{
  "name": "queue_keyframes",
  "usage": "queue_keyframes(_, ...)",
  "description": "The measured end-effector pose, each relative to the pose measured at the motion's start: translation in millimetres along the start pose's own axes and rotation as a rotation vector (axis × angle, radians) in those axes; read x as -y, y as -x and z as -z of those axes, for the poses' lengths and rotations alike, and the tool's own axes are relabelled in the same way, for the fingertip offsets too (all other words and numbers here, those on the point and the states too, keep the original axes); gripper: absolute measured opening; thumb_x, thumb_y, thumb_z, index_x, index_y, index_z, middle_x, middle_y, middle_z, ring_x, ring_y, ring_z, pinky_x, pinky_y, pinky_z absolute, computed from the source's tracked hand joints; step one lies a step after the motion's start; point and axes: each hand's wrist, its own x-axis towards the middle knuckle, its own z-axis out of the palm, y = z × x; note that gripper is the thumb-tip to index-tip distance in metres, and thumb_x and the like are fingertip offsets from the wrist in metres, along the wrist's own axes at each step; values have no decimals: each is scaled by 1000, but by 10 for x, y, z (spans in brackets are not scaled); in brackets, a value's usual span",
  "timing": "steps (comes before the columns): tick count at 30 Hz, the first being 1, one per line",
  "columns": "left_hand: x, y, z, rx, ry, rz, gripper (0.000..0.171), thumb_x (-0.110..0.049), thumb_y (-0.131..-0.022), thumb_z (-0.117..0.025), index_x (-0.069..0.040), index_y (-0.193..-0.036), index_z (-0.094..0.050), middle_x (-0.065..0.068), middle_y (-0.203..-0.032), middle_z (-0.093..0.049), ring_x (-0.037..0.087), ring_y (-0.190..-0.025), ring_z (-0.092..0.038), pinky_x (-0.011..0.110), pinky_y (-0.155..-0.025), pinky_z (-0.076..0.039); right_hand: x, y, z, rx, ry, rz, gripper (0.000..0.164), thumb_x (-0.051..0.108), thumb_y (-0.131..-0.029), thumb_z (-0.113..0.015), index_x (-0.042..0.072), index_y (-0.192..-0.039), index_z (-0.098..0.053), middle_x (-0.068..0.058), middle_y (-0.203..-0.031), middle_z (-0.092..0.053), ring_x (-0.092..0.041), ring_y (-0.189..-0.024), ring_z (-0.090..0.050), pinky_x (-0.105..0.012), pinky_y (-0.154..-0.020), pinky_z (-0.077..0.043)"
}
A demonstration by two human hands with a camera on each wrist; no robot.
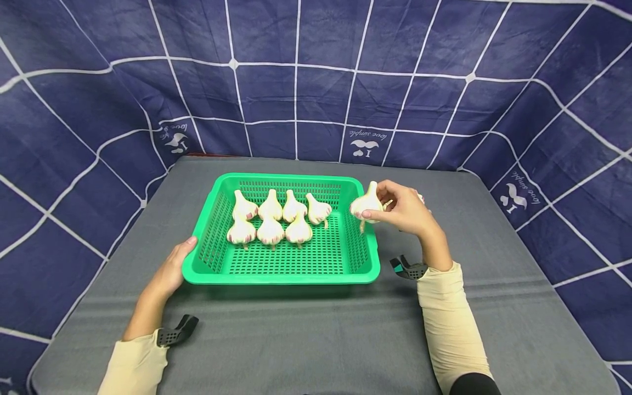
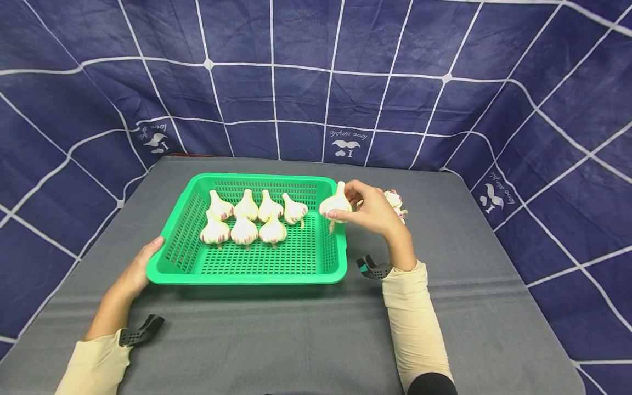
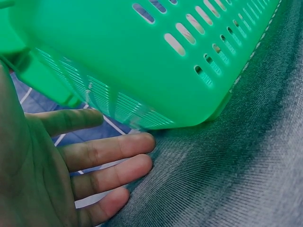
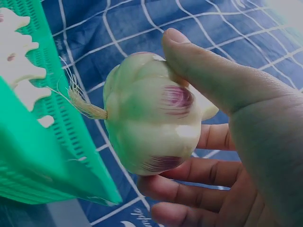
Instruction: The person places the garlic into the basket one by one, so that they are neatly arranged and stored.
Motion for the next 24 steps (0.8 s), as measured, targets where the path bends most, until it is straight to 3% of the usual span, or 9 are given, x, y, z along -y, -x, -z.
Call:
queue_keyframes(3,2,10,-3,7,-18,29,61,-35,-106,-20,13,-111,-57,12,-89,-63,2,-81,-53,17,-83,-36,-15,-35,-89,38,-19,3,39,18,-74,-88,3,-99,-62,-8,-87,-65,-20,-79,-63,-41,-71,-53)
queue_keyframes(6,7,19,-8,9,-33,61,62,-36,-106,-21,16,-118,-52,23,-103,-59,1,-88,-49,20,-86,-35,-18,-65,-167,74,-8,10,42,22,-72,-90,5,-98,-61,-6,-85,-65,-19,-78,-64,-38,-71,-55)
queue_keyframes(9,11,19,-2,-2,-17,53,60,-35,-106,-22,15,-117,-53,15,-101,-60,-2,-89,-48,17,-86,-34,2,-103,-211,104,7,20,43,26,-71,-91,6,-95,-61,-4,-82,-66,-17,-76,-65,-33,-70,-55)
queue_keyframes(13,15,-6,-4,0,56,-22,58,-32,-107,-22,10,-101,-61,-5,-77,-64,1,-74,-56,13,-78,-39,59,-165,-198,167,41,42,44,31,-70,-91,9,-92,-60,-2,-79,-66,-15,-74,-66,-31,-69,-55)
queue_keyframes(16,17,-14,-5,7,80,-47,58,-33,-107,-22,7,-96,-62,-9,-70,-63,4,-69,-58,14,-75,-40,136,-229,-154,229,84,74,44,36,-70,-90,12,-90,-59,-1,-79,-64,-14,-72,-64,-32,-68,-54)
queue_keyframes(19,25,-20,-3,11,77,-39,58,-33,-107,-21,7,-97,-62,-8,-70,-63,4,-68,-58,15,-74,-41,234,-316,-112,265,129,105,43,38,-71,-90,13,-88,-59,0,-81,-64,-14,-74,-63,-33,-66,-53)
queue_keyframes(24,7,8,-2,4,-20,26,60,-36,-106,-20,12,-111,-56,14,-95,-62,-2,-83,-50,16,-82,-36,337,-497,-142,317,181,113,43,41,-72,-88,13,-87,-58,1,-84,-66,-15,-80,-65,-34,-69,-51)
